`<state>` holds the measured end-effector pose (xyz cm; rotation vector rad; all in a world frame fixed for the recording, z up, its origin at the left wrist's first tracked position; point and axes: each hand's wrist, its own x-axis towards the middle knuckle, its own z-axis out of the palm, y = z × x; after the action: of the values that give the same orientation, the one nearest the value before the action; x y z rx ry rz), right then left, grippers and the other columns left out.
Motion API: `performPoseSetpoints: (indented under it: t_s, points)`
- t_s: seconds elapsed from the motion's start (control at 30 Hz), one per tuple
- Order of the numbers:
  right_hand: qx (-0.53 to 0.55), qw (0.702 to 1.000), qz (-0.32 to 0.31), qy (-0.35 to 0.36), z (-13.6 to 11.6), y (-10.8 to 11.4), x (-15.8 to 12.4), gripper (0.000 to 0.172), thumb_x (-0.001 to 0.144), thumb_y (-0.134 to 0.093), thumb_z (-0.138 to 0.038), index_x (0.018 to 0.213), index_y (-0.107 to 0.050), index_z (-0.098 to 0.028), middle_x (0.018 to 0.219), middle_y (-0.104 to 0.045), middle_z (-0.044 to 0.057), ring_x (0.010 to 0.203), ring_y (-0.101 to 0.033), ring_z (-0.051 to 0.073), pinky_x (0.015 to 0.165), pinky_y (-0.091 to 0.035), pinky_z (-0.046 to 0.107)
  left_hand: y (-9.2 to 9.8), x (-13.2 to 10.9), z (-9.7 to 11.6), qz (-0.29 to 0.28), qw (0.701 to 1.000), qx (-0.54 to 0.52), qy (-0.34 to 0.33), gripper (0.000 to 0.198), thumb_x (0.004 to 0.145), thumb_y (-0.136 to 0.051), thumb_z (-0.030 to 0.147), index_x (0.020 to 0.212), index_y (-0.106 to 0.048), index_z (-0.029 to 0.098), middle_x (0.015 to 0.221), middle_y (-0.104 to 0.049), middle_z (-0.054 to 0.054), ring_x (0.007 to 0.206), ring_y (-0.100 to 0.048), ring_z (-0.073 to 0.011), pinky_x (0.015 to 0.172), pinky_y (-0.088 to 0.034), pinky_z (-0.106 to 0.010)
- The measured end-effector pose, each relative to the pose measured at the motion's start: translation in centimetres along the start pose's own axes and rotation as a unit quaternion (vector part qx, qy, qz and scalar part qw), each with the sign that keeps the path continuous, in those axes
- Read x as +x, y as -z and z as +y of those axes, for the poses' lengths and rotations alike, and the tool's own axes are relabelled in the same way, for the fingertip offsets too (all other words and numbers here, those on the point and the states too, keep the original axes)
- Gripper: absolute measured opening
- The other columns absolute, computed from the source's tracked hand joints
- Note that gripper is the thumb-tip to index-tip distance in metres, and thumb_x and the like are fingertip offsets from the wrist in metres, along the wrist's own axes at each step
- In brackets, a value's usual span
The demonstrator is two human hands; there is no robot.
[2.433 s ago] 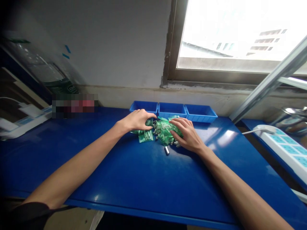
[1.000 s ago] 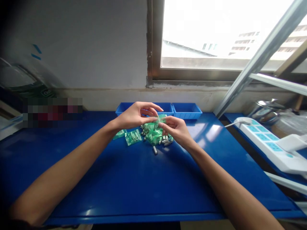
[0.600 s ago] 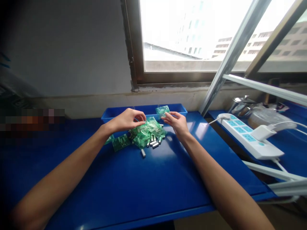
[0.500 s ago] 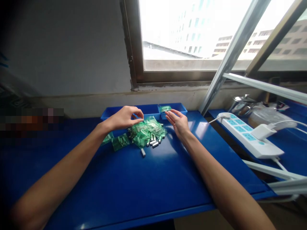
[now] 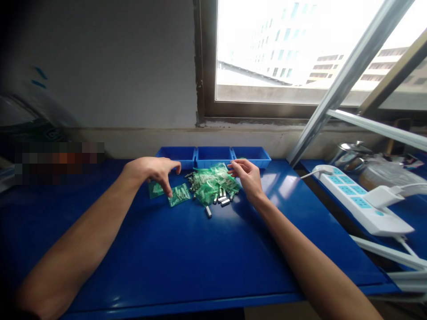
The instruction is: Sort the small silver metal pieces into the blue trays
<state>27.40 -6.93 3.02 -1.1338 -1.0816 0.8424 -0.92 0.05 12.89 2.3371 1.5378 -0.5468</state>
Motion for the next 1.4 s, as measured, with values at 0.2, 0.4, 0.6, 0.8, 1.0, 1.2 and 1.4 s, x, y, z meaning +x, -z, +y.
performPoseSetpoints:
  t_s: [0.2, 0.4, 0.6, 0.8, 1.0, 1.2, 1.4]
  points:
    - [0.012, 1.0, 0.003, -0.015, 0.4, 0.1, 0.0, 0.032, 0.08, -0.083, -0.047, 0.093, -0.074, -0.019, 0.091, -0.08, 0.008, 0.07, -0.072, 0.018, 0.069, -0.059, 0.032, -1.2, 1.4, -0.9, -0.037, 0.998, -0.049, 0.018, 0.1, 0.03, -0.101, 0.046, 0.123, -0.066, 0.027, 0.127, -0.072, -0.014, 0.077, -0.072, -0.0228, 0.059, -0.052, -0.024]
    - [0.006, 1.0, 0.004, -0.011, 0.5, 0.2, 0.1, 0.027, 0.082, -0.08, -0.044, 0.094, -0.076, -0.02, 0.091, -0.08, 0.008, 0.071, -0.073, 0.019, 0.066, -0.059, 0.032, -1.4, 1.5, -0.7, -0.044, 0.996, -0.081, -0.015, 0.092, 0.039, -0.1, 0.046, 0.121, -0.066, 0.023, 0.129, -0.071, -0.016, 0.069, -0.073, -0.019, 0.056, -0.053, -0.022]
    - [-0.005, 1.0, -0.009, 0.007, 0.7, 0.4, 0.1, 0.024, 0.085, -0.076, -0.044, 0.093, -0.076, -0.021, 0.092, -0.08, 0.008, 0.071, -0.074, 0.02, 0.066, -0.06, 0.034, -0.7, 1.6, -0.8, -0.031, 0.995, -0.075, -0.053, 0.071, 0.048, -0.097, 0.042, 0.111, -0.072, 0.021, 0.106, -0.08, -0.009, 0.077, -0.075, -0.0211, 0.062, -0.053, -0.023]
    - [0.015, 1.0, -0.002, -0.007, 0.6, 0.4, 0.0, 0.021, 0.085, -0.077, -0.04, 0.092, -0.077, -0.021, 0.092, -0.08, 0.007, 0.07, -0.072, 0.019, 0.067, -0.058, 0.033, 0.1, 1.5, -1.8, 0.044, 0.987, -0.091, -0.126, 0.032, 0.065, -0.086, 0.031, 0.094, -0.079, 0.023, 0.096, -0.081, -0.003, 0.083, -0.074, -0.0191, 0.067, -0.05, -0.021]
    - [-0.037, 0.998, 0.001, 0.054, 0.4, 0.2, -0.4, 0.022, 0.088, -0.073, -0.041, 0.094, -0.077, -0.021, 0.088, -0.079, 0.006, 0.071, -0.069, 0.019, 0.069, -0.057, 0.036, 2.0, -1.0, -1.8, 0.098, 0.971, -0.128, -0.179, 0.036, 0.071, -0.082, 0.033, 0.106, -0.079, 0.023, 0.099, -0.081, -0.004, 0.085, -0.073, -0.0191, 0.074, -0.053, -0.023]
    - [-0.135, 0.975, -0.03, 0.173, -0.4, -0.5, -1.9, 0.023, 0.094, -0.068, -0.044, 0.101, -0.074, -0.023, 0.09, -0.076, 0.005, 0.078, -0.07, 0.022, 0.079, -0.058, 0.041, 3.2, -3.4, -1.5, 0.165, 0.931, -0.209, -0.251, 0.036, 0.08, -0.077, 0.037, 0.11, -0.077, 0.018, 0.102, -0.079, -0.007, 0.093, -0.074, -0.0207, 0.079, -0.056, -0.026]
    - [-0.147, 0.951, -0.161, 0.221, -1.2, -1.7, -3.3, 0.019, 0.095, -0.071, -0.039, 0.11, -0.07, -0.026, 0.119, -0.073, 0.007, 0.111, -0.069, 0.027, 0.096, -0.055, 0.042, 2.3, -2.2, 0.2, 0.15, 0.849, -0.336, -0.379, 0.034, 0.081, -0.079, 0.031, 0.109, -0.075, 0.012, 0.094, -0.078, -0.011, 0.085, -0.075, -0.0187, 0.074, -0.058, -0.027]
